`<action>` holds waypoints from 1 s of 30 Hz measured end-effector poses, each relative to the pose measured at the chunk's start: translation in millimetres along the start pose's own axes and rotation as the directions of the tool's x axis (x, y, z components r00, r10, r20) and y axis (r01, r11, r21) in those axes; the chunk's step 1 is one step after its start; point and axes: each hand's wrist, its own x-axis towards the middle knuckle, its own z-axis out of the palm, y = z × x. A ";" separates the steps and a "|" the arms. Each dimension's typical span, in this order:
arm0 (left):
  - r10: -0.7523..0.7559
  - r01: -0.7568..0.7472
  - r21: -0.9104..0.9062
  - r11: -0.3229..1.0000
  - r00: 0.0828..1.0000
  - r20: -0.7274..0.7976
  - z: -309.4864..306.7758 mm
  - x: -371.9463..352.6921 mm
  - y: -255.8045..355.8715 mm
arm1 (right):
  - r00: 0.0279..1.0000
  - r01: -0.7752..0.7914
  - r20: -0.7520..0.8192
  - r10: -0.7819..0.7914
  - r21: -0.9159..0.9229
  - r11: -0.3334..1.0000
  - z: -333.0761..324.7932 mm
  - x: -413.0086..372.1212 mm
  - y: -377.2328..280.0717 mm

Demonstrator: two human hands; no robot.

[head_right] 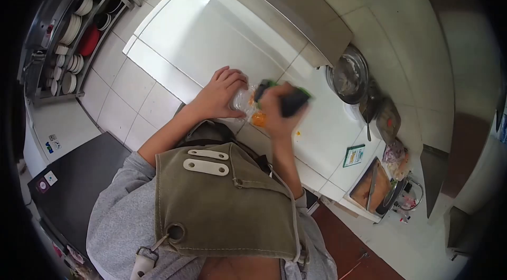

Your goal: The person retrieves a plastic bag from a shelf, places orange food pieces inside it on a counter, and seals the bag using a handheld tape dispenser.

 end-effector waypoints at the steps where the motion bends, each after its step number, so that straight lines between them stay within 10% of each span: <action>1: 0.006 -0.006 0.001 1.000 1.000 0.004 -0.6 -0.2 0.5 | 0.999 0.022 -0.033 -0.028 -0.164 0.986 7.5 -2.4 24.5; 5: -0.003 0.003 -0.030 1.000 1.000 -0.011 -1.5 -0.8 3.4 | 0.999 0.048 0.024 -0.042 -0.337 0.940 5.5 -4.3 21.1; 8: 0.004 -0.006 -0.035 0.999 0.999 -0.038 -3.8 3.1 0.0 | 0.975 0.079 0.211 -0.064 -0.063 0.995 -6.8 4.3 -6.8; 13: -0.001 -0.003 -0.060 0.998 0.998 -0.063 -2.3 2.6 1.5 | 0.997 -0.050 0.035 0.067 -0.365 0.930 6.1 0.0 34.9; 17: -0.026 0.022 -0.067 0.998 0.998 -0.049 -4.2 3.0 0.4 | 0.986 -0.119 0.116 0.120 -0.017 0.993 -3.0 9.5 -15.9; 20: -0.041 0.038 -0.078 0.996 0.999 -0.033 -1.5 -2.0 4.0 | 0.988 0.094 0.148 -0.044 -0.352 0.931 -3.6 -6.9 31.9; 26: -0.030 0.028 -0.059 0.998 0.999 -0.032 -1.4 1.4 0.9 | 0.993 0.039 0.109 -0.042 0.037 0.999 -8.2 0.7 -17.1; 30: -0.039 0.038 -0.066 0.997 0.999 -0.015 -5.2 1.8 2.9 | 0.999 0.042 -0.005 -0.043 -0.107 0.993 2.8 -16.7 30.0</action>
